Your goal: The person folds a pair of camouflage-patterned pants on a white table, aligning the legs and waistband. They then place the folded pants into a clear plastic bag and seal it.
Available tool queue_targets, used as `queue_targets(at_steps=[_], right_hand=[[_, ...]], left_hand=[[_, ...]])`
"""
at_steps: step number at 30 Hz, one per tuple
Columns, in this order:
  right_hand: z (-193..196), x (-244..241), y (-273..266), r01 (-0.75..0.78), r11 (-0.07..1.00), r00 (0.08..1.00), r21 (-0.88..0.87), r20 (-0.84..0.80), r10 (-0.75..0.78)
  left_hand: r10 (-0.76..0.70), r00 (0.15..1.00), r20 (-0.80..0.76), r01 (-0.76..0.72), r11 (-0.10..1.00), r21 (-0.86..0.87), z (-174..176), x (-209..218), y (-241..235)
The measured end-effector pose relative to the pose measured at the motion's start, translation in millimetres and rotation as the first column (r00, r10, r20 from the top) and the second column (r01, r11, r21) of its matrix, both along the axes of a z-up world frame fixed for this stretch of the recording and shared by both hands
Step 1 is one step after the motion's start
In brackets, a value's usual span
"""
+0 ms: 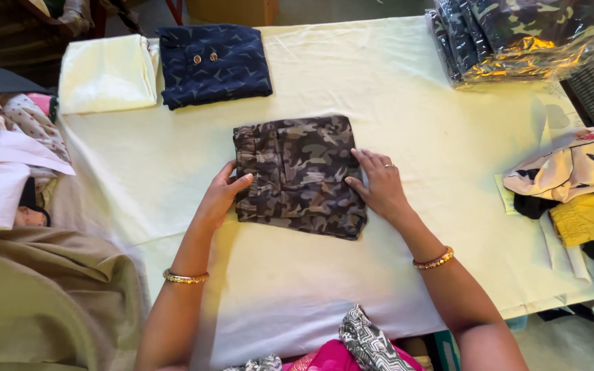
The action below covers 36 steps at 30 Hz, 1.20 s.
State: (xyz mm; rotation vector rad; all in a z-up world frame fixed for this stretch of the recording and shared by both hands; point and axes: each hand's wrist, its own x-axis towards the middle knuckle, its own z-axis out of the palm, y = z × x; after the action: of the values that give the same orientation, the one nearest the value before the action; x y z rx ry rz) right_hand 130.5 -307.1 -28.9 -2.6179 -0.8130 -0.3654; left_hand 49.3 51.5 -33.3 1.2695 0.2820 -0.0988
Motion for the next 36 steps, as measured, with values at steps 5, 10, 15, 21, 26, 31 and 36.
queue_targets(at_steps=[5,10,15,21,26,31,36], right_hand=[[37.0,-19.1,19.4,0.114,0.972,0.94,0.203,-0.339,-0.04],[42.6,-20.4,24.9,0.258,0.861,0.754,0.438,-0.649,0.104],[32.9,-10.0,17.5,0.336,0.648,0.54,0.684,-0.703,0.463],[29.6,-11.9,13.8,0.368,0.574,0.482,0.732,-0.678,0.555],[32.8,-15.7,18.3,0.21,0.586,0.608,0.783,-0.574,0.549],[32.3,-9.5,17.4,0.244,0.633,0.559,0.734,-0.64,0.527],[32.5,-11.9,16.4,0.342,0.665,0.472,0.664,-0.733,0.49]], left_hand=[[-0.091,0.996,0.02,0.089,0.991,0.101,-11.0,6.3,3.8],[-0.099,0.995,0.017,0.095,0.982,0.161,-4.9,0.4,1.0],[-0.055,0.986,0.16,0.037,0.993,0.111,0.6,-3.9,-8.6],[-0.115,0.918,0.381,0.005,0.961,0.278,-5.5,-4.9,-8.6],[-0.109,0.936,0.336,0.017,0.964,0.266,26.6,-10.5,-16.6],[-0.155,0.915,0.373,0.003,0.926,0.378,7.8,-4.7,-8.1],[-0.142,0.963,0.231,0.087,0.969,0.231,-19.8,1.9,-7.2]])
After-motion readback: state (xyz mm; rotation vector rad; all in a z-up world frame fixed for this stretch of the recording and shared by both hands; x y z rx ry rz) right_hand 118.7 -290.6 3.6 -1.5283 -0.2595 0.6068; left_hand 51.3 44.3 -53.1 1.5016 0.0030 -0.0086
